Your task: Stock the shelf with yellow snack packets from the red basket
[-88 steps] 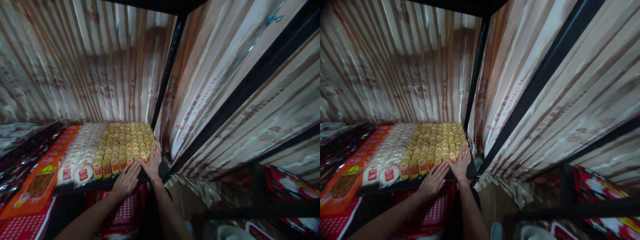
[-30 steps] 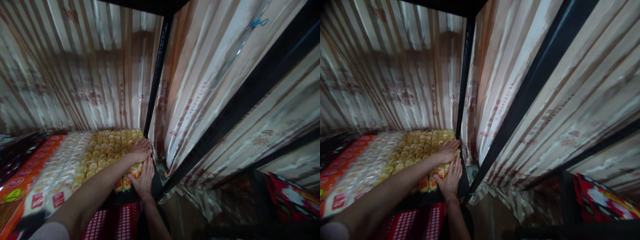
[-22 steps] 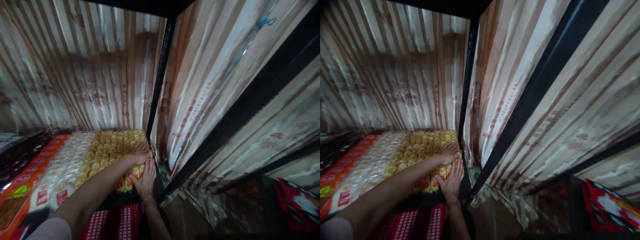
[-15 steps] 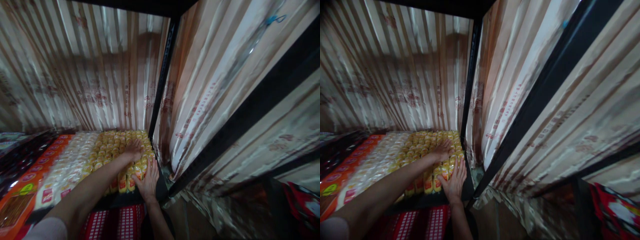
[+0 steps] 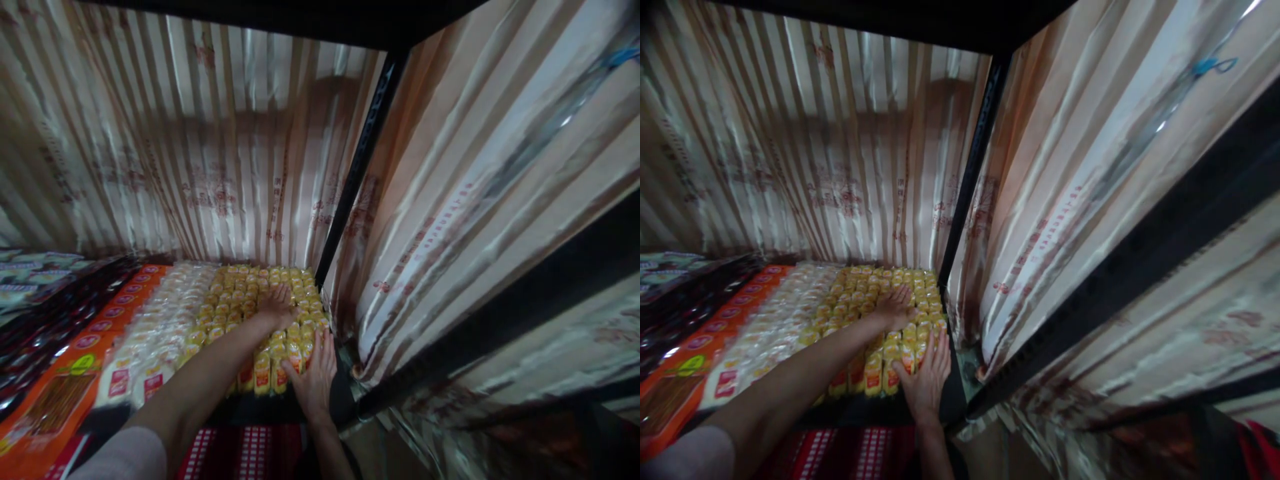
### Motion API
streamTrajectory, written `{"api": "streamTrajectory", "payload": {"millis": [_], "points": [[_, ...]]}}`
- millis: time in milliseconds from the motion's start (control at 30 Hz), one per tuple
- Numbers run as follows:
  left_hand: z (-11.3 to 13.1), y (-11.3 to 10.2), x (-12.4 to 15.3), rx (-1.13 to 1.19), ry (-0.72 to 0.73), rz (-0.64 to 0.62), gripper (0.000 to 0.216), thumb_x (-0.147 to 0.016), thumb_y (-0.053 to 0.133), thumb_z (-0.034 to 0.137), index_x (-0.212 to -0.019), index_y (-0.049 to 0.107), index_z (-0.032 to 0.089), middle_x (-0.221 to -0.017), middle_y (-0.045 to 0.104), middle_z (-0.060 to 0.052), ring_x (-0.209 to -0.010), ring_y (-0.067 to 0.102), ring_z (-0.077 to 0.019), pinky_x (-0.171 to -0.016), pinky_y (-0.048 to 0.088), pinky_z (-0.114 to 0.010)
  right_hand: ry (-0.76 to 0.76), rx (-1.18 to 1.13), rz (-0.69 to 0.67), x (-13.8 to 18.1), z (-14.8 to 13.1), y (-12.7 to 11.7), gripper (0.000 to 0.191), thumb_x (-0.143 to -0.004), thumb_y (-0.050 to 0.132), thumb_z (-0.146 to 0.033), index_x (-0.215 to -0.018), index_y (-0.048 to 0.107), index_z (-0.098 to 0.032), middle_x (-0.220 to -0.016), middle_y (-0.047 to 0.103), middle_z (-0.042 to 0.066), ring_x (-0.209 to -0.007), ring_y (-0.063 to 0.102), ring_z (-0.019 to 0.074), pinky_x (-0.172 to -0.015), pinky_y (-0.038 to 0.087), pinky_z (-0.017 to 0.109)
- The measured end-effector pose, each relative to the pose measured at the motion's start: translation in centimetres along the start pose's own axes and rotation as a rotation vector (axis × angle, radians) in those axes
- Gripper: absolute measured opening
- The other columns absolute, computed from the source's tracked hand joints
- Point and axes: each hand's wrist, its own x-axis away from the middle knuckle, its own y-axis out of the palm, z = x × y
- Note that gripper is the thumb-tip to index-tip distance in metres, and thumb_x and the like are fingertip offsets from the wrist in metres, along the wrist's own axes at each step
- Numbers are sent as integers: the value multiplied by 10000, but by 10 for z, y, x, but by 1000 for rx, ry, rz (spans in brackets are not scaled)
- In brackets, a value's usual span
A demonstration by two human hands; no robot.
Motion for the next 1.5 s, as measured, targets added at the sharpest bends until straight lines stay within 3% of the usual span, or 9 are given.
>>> {"api": "streamTrajectory", "payload": {"millis": [200, 500, 667, 767, 867, 1067, 1200, 1333, 1500], "points": [[-11, -6, -6, 22, -20, 86, 642, -883, 202, 498, -1399, 292, 127, -1468, 288, -106, -1388, 103, -272, -1111, 90, -516, -17, 4, 20, -1, 0, 1, 968, -705, 481, -702, -1400, 209, -86, -1432, 263, 234, -1318, 236, 345, -1000, 285, 509], [-25, -10, -2, 52, -24, -47, 692, -890, 140, 520, -1403, 256, 71, -1496, 178, -139, -1392, 85, -255, -1114, 67, -483, -11, 0, -4, -1, 3, 2, 955, -713, 464, -703, -1404, 206, -96, -1442, 245, 226, -1326, 210, 352, -998, 271, 525], [-40, -19, 5, 73, -67, 43, 664, -907, 157, 480, -1402, 242, 45, -1505, 134, -140, -1394, 51, -247, -1121, 72, -452, 3, 25, -33, -1, 3, 2, 969, -715, 443, -710, -1412, 197, -84, -1459, 207, 218, -1342, 157, 352, -1008, 252, 531], [-49, -27, 34, 43, -52, 141, 600, -911, 232, 430, -1378, 304, 59, -1499, 174, -140, -1392, 66, -254, -1120, 87, -469, 13, 42, -45, 0, 4, 3, 974, -722, 429, -708, -1415, 186, -69, -1476, 143, 222, -1349, 117, 361, -1008, 241, 537], [-49, -24, 84, 34, 57, 299, 536, -907, 308, 366, -1358, 344, 77, -1482, 239, -143, -1389, 99, -252, -1120, 134, -477, 6, 52, -42, 1, 4, 5, 982, -726, 408, -717, -1425, 157, -74, -1490, 90, 217, -1360, 66, 364, -1017, 210, 549], [-41, 25, 193, 32, 272, 415, 511, -827, 402, 136, -1336, 374, 118, -1470, 287, -108, -1386, 140, -218, -1100, 267, -460, 24, 73, -68, 2, 3, 4, 931, -769, 345, -696, -1444, 98, -105, -1508, 46, 189, -1374, 0, 348, -1025, 162, 569], [-41, 56, 235, 47, 229, 441, 562, -764, 381, 28, -1314, 401, 142, -1441, 349, -96, -1371, 206, -217, -1064, 341, -467, -4, 69, -60, 1, 1, 1, 897, -795, 312, -676, -1448, 77, -107, -1511, 47, 178, -1380, -15, 330, -1031, 152, 573], [-46, 76, 262, 85, 139, 515, 517, -777, 362, 4, -1271, 442, 133, -1455, 311, -125, -1384, 130, -243, -1052, 359, -466, -65, 60, 11, -3, -5, -6, 854, -824, 295, -651, -1444, 101, -97, -1504, 90, 191, -1379, 25, 335, -1030, 157, 588], [-55, 92, 272, 100, -66, 562, 613, -791, 358, 22, -1389, 257, 109, -1492, 186, -170, -1382, 74, -273, -1039, 364, -475, -250, 1, 60, 7, -28, -26, 756, -859, 393, -532, -1450, 94, -167, -1512, 98, 152, -1374, 106, 326, -1040, 196, 571]]}}
